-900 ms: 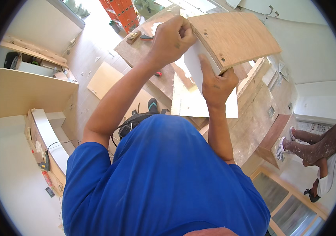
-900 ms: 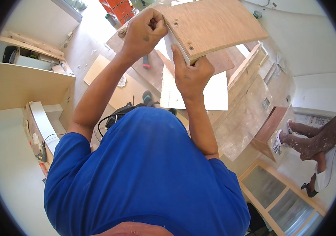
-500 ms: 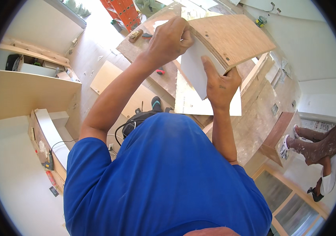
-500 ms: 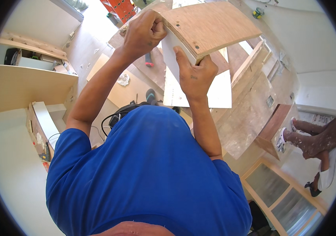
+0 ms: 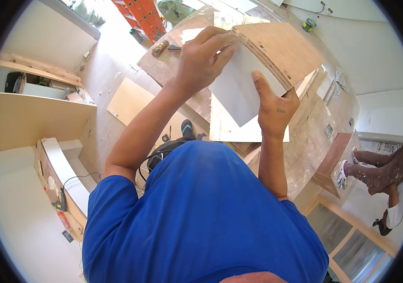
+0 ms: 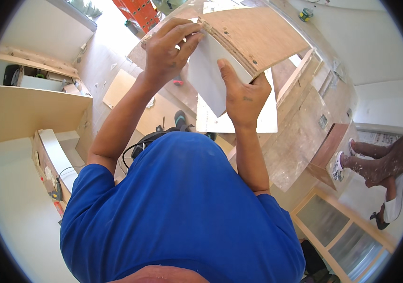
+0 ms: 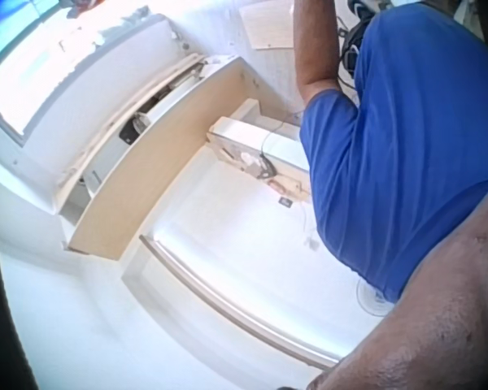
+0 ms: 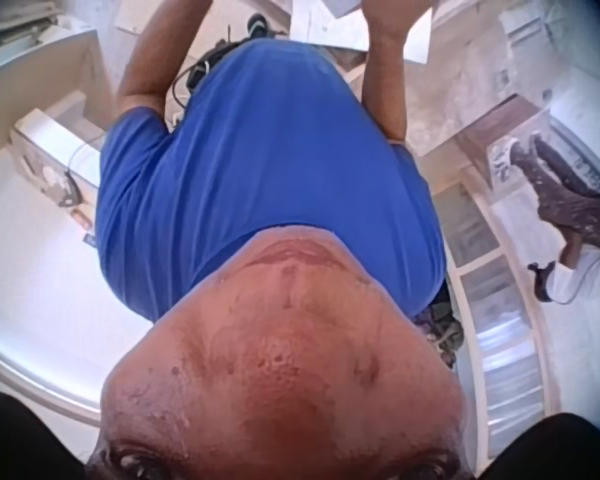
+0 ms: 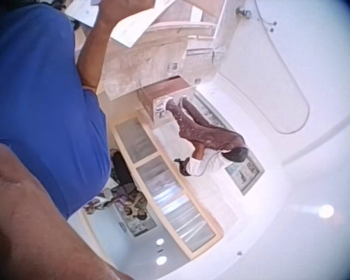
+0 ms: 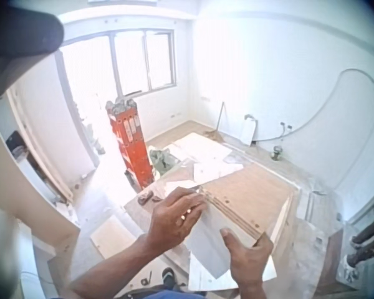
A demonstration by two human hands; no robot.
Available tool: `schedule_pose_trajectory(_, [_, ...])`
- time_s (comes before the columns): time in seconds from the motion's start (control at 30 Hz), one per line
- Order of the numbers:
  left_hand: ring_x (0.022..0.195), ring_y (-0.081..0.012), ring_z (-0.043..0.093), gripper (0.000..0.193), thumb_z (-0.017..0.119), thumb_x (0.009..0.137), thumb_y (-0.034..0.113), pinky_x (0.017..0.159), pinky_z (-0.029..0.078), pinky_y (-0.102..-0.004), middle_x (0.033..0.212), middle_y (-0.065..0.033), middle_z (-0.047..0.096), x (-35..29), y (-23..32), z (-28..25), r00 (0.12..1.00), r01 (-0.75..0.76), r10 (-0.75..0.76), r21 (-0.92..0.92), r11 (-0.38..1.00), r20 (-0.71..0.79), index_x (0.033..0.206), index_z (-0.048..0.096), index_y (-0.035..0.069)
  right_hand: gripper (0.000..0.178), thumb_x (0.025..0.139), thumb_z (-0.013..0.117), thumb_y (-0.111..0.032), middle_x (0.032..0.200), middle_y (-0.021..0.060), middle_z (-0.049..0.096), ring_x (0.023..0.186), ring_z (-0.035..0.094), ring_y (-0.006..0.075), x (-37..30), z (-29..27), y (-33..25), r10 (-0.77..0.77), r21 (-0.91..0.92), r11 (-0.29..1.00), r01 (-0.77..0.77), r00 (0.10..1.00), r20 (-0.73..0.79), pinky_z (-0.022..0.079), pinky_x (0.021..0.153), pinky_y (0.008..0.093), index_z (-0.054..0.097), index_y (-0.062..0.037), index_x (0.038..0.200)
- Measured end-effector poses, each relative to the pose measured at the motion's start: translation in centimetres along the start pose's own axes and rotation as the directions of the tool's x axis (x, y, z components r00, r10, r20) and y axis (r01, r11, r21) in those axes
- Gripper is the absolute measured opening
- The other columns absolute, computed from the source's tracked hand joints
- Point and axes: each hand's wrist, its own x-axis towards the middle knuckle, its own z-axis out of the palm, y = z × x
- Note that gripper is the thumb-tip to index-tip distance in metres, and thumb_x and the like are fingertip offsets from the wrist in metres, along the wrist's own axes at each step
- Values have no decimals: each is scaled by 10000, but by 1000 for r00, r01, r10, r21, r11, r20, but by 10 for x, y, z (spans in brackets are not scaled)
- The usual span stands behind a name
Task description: The person aligns a white panel onto a wooden frame, then applies glue from a white bottle to the edges of the panel and a thin wooden strip. They handle the components carefully to ensure proper alignment and adhesion.
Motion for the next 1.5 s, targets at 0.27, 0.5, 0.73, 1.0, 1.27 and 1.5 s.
schedule_pose_trajectory(0.27, [761,-193,700,231,776,833,-3,643,565,-278,949,-98,701,2,-19,5,974,-227,228,111,967,10,1061,740,5,333,857,830,-151,969,138,742,864,686,158,7,1,-1,54,84,995,-55,999,8,541,797,293,699,66,1072])
schedule_pose_trajectory(0.5, [770,-237,696,172,758,846,51,651,575,-335,968,-87,668,30,-24,-23,865,-453,371,208,867,337,1001,693,14,382,845,845,-186,971,154,745,884,698,171,11,-3,3,158,115,979,-166,985,77,552,806,308,695,77,1079])
schedule_pose_trajectory(0.73, [796,-290,673,157,683,832,81,676,560,-409,957,-104,591,65,-17,-42,628,-648,364,202,735,687,949,595,27,401,849,842,-205,952,162,746,835,710,176,16,-4,5,167,128,974,-186,975,146,566,759,302,689,81,1084])
schedule_pose_trajectory(1.0, [786,-342,644,175,651,796,73,690,543,-453,895,-135,554,63,-24,-25,748,-509,288,240,826,598,928,547,24,361,857,830,-182,943,148,745,818,694,152,19,1,-1,128,94,986,-139,985,115,555,744,293,698,82,1064])
schedule_pose_trajectory(1.27, [712,-351,583,177,659,756,6,629,487,-464,793,-140,524,57,-29,-10,906,-369,321,142,919,276,858,516,30,323,862,820,-148,943,131,747,843,688,146,20,9,2,125,152,980,-132,991,57,548,775,292,701,78,1059])
schedule_pose_trajectory(1.5, [657,-298,571,141,651,766,-24,584,481,-416,752,-109,545,43,-37,1,979,-200,193,129,971,69,826,535,28,345,866,819,-148,983,145,748,871,701,162,19,14,4,133,178,974,-139,990,47,554,798,298,691,84,1086])
